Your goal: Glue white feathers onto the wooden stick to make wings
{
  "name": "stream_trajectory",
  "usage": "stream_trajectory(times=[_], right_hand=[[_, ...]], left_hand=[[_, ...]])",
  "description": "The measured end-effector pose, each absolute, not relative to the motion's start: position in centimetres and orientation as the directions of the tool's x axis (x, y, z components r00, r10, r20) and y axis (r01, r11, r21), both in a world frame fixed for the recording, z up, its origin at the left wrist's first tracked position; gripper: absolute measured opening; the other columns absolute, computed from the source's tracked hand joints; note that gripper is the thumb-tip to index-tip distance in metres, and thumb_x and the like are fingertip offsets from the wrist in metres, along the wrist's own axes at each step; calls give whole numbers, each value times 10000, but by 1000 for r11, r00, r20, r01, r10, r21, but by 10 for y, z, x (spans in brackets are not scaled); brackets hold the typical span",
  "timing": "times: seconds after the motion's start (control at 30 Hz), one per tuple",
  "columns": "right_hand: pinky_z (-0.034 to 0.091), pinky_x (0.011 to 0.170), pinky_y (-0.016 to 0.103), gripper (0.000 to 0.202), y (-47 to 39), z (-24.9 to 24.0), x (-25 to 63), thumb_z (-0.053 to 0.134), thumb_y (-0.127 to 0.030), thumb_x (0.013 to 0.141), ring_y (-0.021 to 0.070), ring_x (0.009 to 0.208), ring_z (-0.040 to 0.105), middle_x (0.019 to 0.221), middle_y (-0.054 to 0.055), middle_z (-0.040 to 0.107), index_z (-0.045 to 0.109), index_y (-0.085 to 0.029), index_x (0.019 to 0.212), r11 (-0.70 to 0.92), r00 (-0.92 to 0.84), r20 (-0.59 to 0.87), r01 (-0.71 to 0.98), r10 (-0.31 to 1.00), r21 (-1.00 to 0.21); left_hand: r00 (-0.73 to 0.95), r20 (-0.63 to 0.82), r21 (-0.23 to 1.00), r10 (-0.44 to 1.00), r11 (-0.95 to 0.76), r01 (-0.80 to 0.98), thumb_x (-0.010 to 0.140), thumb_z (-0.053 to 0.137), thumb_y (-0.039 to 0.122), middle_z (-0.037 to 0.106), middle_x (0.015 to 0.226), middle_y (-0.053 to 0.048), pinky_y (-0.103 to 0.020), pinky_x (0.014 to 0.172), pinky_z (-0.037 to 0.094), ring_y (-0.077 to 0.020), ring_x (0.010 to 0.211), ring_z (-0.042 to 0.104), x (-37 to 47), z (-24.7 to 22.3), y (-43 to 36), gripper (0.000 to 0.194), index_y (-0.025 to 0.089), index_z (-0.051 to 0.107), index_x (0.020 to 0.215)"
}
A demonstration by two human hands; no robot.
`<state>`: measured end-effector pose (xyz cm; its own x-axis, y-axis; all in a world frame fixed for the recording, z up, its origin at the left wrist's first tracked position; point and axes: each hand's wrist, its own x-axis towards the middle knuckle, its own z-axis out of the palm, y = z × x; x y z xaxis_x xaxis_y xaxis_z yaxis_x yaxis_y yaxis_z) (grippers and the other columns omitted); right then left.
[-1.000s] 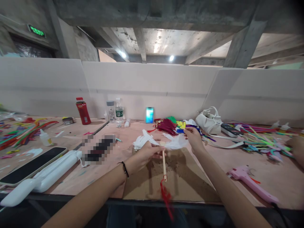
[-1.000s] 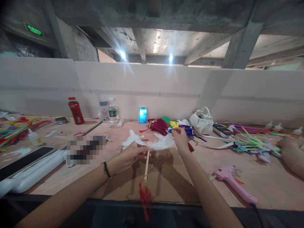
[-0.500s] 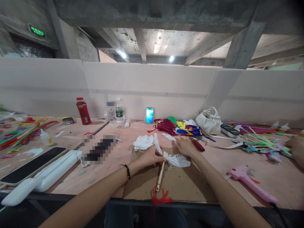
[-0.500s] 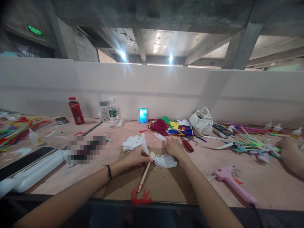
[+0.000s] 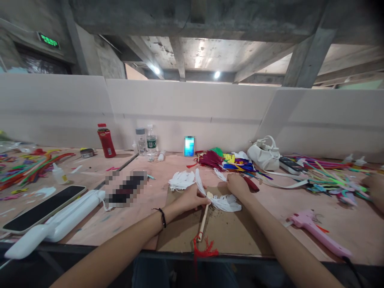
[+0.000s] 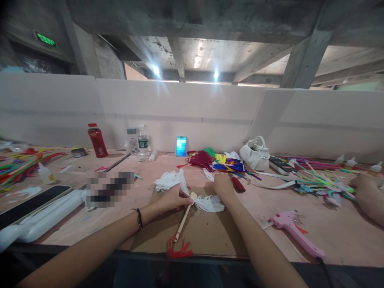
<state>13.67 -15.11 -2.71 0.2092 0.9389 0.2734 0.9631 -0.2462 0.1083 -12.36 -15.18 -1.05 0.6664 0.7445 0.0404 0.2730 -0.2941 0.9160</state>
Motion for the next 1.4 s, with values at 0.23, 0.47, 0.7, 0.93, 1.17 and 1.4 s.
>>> stream_trajectory(times=[0.23,0.47,0.7,0.93,1.17,1.4], right_hand=[[573,897,428,292,-155,-26,132,662,-344,974,228,1026,677,1167,105,677,657,-121,1162,-278,228,280,948,932,156],[572,903,432,297,-154,-28,132,664,-339,972,236,1050,671,1187,110,671,653,-121,1173,-307,258,265,938,929,162],[579,890,426,300,-157,-27,132,660,-338,975,238,1056,669,1201,111,665,648,-125,1186,-335,292,244,928,925,163],[571,907,435,304,-159,-24,137,663,-341,974,238,1058,670,1198,113,668,650,-121,1184,-285,241,227,941,943,183],[573,905,436,283,-159,-23,134,661,-332,975,238,1062,668,1195,104,670,655,-130,1172,-270,226,201,936,953,225],[550,942,444,254,-157,-19,140,674,-329,966,236,1068,668,1158,104,687,676,-115,1104,-183,139,188,951,972,248]], left_hand=[[675,46,906,736,-316,283,728,780,327,694,709,-8,-209,410,387,-121,500,559,-124,-8,-153,431,119,641,1079],[673,42,916,739,-298,270,735,765,293,695,740,1,-208,434,411,-134,555,597,-124,-8,-156,473,141,605,1154],[672,36,916,740,-294,274,736,759,299,691,758,1,-209,449,398,-130,563,588,-124,-5,-159,417,150,619,1099],[671,41,907,741,-309,285,728,754,325,690,762,-5,-223,469,385,-143,584,593,-125,-7,-158,414,147,632,1081],[662,48,901,748,-319,295,729,756,303,685,761,2,-216,496,396,-147,617,595,-125,-8,-159,449,146,634,1132],[670,-5,891,742,-301,341,817,696,395,702,684,-22,-219,476,378,-139,540,581,-123,-10,-156,326,131,748,1002]])
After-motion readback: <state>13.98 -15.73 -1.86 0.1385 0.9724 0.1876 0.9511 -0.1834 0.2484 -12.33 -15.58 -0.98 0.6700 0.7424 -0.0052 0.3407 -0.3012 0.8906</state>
